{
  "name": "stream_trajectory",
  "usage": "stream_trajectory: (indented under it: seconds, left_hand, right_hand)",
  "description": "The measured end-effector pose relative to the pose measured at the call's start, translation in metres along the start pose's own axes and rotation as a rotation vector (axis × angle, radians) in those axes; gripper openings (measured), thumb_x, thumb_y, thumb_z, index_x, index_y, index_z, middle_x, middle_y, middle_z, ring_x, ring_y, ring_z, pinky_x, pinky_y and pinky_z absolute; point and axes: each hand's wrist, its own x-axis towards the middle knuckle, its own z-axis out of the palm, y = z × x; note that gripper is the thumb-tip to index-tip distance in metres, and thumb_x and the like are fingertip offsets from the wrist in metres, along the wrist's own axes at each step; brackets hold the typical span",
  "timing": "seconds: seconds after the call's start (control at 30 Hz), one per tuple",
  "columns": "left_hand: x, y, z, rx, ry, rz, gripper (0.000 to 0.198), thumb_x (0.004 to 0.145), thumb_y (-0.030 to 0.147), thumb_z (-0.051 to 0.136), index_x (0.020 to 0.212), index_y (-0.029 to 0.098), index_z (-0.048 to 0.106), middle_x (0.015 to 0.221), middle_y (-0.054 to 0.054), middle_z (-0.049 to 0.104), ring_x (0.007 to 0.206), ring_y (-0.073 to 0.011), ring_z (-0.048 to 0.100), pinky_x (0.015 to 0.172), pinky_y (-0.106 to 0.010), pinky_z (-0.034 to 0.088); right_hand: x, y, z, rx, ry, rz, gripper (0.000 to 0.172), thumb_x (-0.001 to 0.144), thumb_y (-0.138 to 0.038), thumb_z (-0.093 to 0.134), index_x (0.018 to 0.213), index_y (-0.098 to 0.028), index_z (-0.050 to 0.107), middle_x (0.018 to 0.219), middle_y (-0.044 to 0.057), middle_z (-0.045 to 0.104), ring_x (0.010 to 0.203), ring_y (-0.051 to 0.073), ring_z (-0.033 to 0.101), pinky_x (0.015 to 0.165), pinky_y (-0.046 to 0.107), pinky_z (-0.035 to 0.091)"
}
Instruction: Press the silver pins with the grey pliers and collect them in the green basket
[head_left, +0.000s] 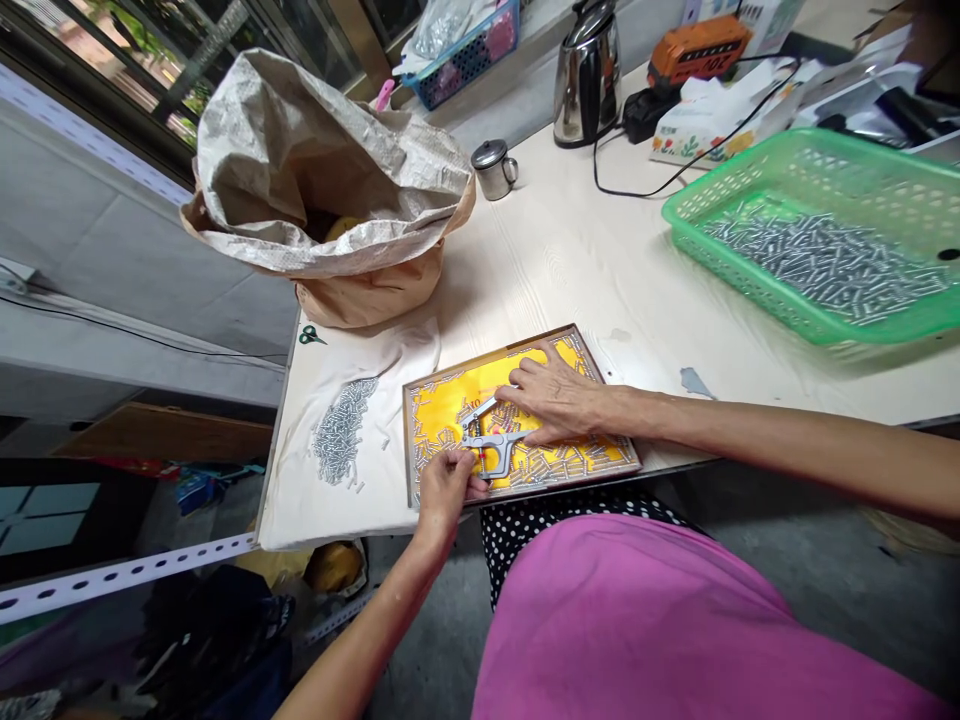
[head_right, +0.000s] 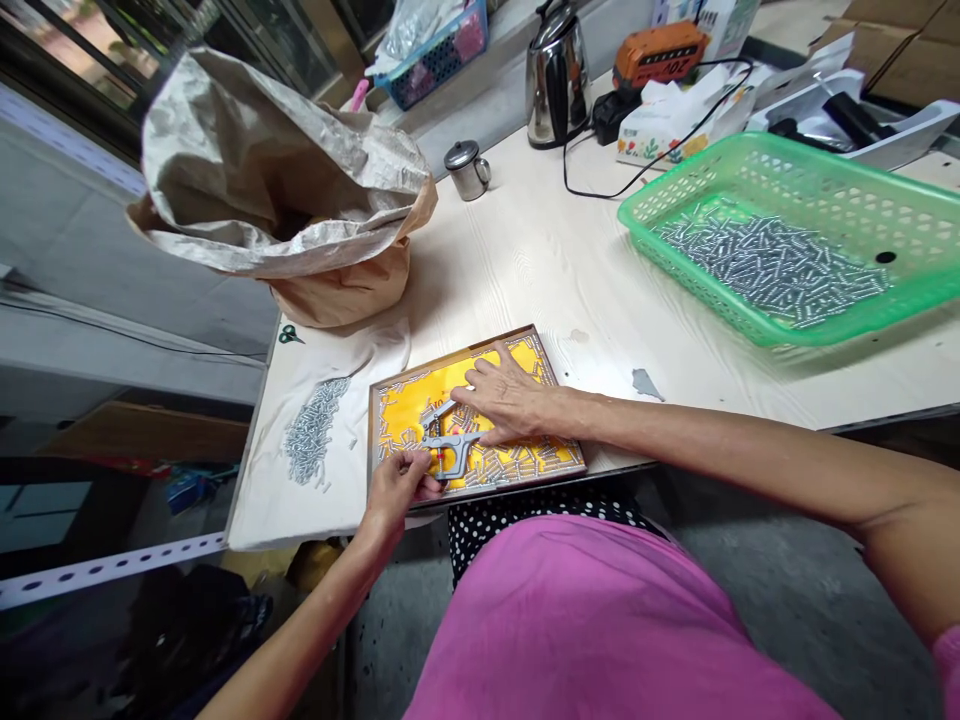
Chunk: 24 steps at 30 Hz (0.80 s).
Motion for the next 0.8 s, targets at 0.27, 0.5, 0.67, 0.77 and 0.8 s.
stream_trajectory:
  seconds: [0.27,0.5,0.67,0.77,0.8]
  left_hand:
    - [0.012,0.013,0.006,0.740,0.048,0.907,0.058,0.078,0.027,0.075,0.130,0.016,0.051,0.139,-0.017,0.052,0.132,-0.0336,0.046,0.108,-0.052,0.042]
    - [0.029,0.029,0.025,0.961,-0.043,0.979,0.060,0.078,0.024,0.071,0.131,0.016,0.045,0.122,-0.016,0.061,0.114,-0.0312,0.059,0.098,-0.048,0.049]
    - [0.027,0.033,0.022,0.978,0.021,1.001,0.045,0.084,0.022,0.066,0.125,0.018,0.050,0.116,-0.015,0.065,0.107,-0.0290,0.061,0.094,-0.046,0.050]
    - [0.027,0.034,0.024,0.983,-0.009,0.973,0.023,0.088,0.026,0.062,0.110,0.018,0.058,0.102,-0.012,0.068,0.094,-0.0262,0.062,0.085,-0.041,0.051]
    - [0.028,0.034,0.025,0.980,-0.019,0.964,0.018,0.089,0.027,0.061,0.105,0.018,0.059,0.097,-0.012,0.068,0.091,-0.0254,0.062,0.083,-0.039,0.051]
  right_hand:
    - [-0.002,-0.013,-0.002,-0.067,0.060,-0.021,0.044,0.087,-0.045,0.059,0.121,-0.018,0.052,0.101,0.008,0.062,0.097,0.025,0.050,0.100,0.053,0.023]
    - [-0.008,-0.027,-0.007,-0.147,0.134,0.065,0.058,0.087,-0.046,0.060,0.131,-0.012,0.046,0.112,0.013,0.061,0.104,0.029,0.050,0.102,0.052,0.025]
    - [-0.008,-0.024,-0.002,-0.194,0.112,0.066,0.022,0.094,-0.012,0.040,0.105,-0.012,0.059,0.091,0.010,0.063,0.086,0.022,0.052,0.084,0.039,0.034]
    - [-0.009,-0.018,0.003,-0.176,0.097,0.005,0.028,0.096,-0.006,0.032,0.093,-0.015,0.059,0.081,0.007,0.062,0.077,0.020,0.050,0.075,0.036,0.032]
    - [-0.009,-0.016,0.004,-0.168,0.086,-0.006,0.028,0.096,-0.008,0.032,0.091,-0.016,0.058,0.079,0.006,0.062,0.075,0.019,0.050,0.074,0.036,0.032]
